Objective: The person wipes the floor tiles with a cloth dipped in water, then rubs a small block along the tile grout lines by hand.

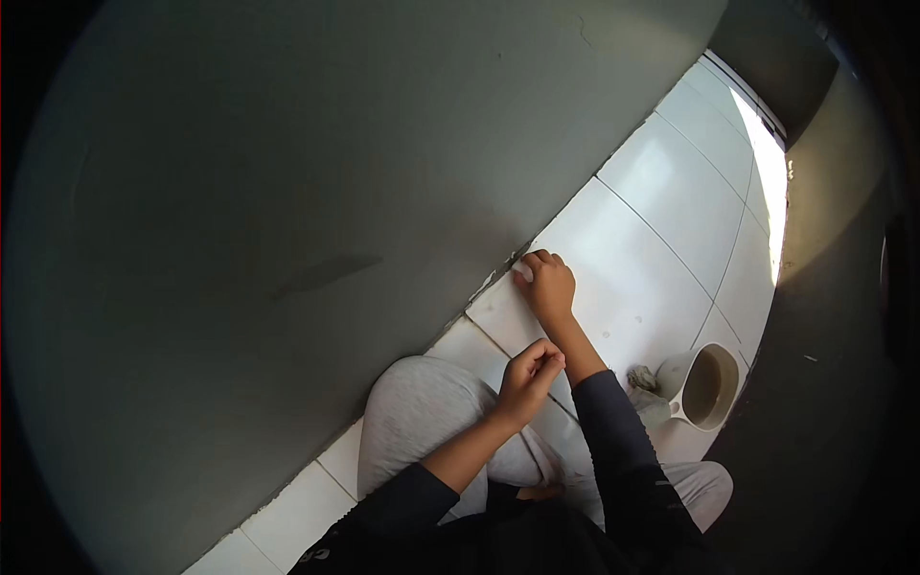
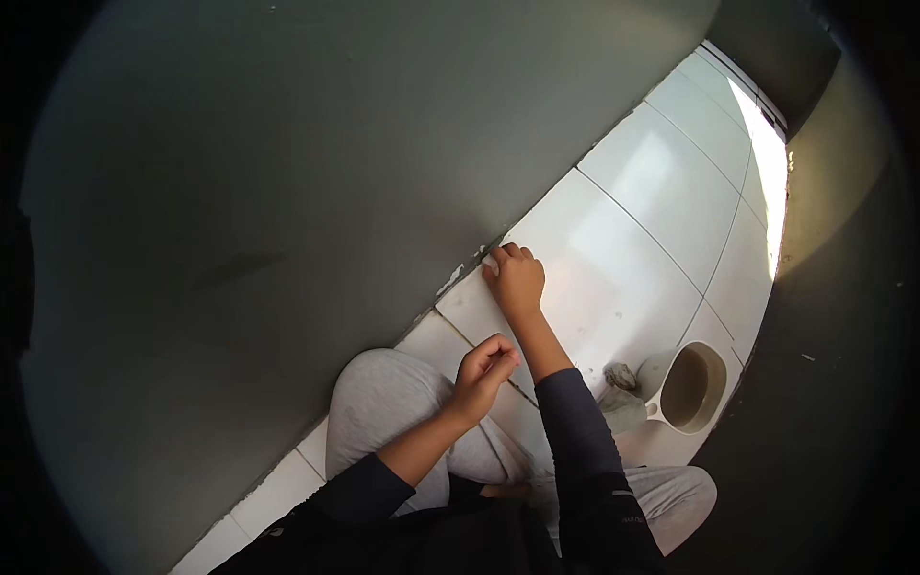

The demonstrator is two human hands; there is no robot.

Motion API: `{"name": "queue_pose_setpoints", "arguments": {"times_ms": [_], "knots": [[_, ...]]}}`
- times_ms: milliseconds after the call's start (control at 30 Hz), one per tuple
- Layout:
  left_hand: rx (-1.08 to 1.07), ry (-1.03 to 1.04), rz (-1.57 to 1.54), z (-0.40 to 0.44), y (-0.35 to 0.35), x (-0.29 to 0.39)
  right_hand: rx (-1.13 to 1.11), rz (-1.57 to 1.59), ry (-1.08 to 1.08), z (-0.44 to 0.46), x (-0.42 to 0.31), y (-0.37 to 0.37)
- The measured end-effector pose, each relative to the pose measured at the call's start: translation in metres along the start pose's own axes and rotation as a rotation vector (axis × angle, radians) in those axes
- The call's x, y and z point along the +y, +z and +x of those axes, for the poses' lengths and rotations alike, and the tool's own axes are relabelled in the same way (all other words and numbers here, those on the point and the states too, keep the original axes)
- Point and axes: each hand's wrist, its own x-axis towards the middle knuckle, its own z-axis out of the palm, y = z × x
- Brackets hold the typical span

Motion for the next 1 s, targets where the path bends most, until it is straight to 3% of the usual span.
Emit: {"name": "queue_pose_setpoints", "arguments": {"times_ms": [300, 400, 533, 600, 767, 833, 867, 1000], "knots": [[0.055, 0.070, 0.011, 0.001, 0.001, 0.003, -0.161, 0.268, 0.062, -0.058, -0.073, 0.012], [0.042, 0.108, 0.027, 0.004, -0.006, -0.003, -0.248, 0.285, -0.068, -0.067, -0.076, 0.013], [0.134, 0.158, -0.005, 0.002, -0.003, 0.002, 0.078, 1.015, -0.008, -0.081, -0.057, 0.001], [0.078, 0.023, -0.132, 0.002, -0.010, 0.001, -0.041, 0.827, 0.325, -0.091, -0.044, -0.026], [-0.028, 0.056, -0.064, 0.001, -0.009, 0.004, 0.025, 0.724, 0.354, -0.144, -0.025, -0.066], [-0.048, -0.001, -0.073, 0.000, -0.011, 0.004, 0.016, 0.337, 0.146, -0.165, -0.019, -0.078], [-0.060, -0.031, -0.059, -0.001, -0.011, 0.004, 0.038, 0.331, 0.152, -0.172, -0.021, -0.081], [-0.168, -0.052, 0.108, -0.007, -0.011, -0.002, -0.344, 0.069, 0.344, -0.189, -0.034, -0.096]]}}
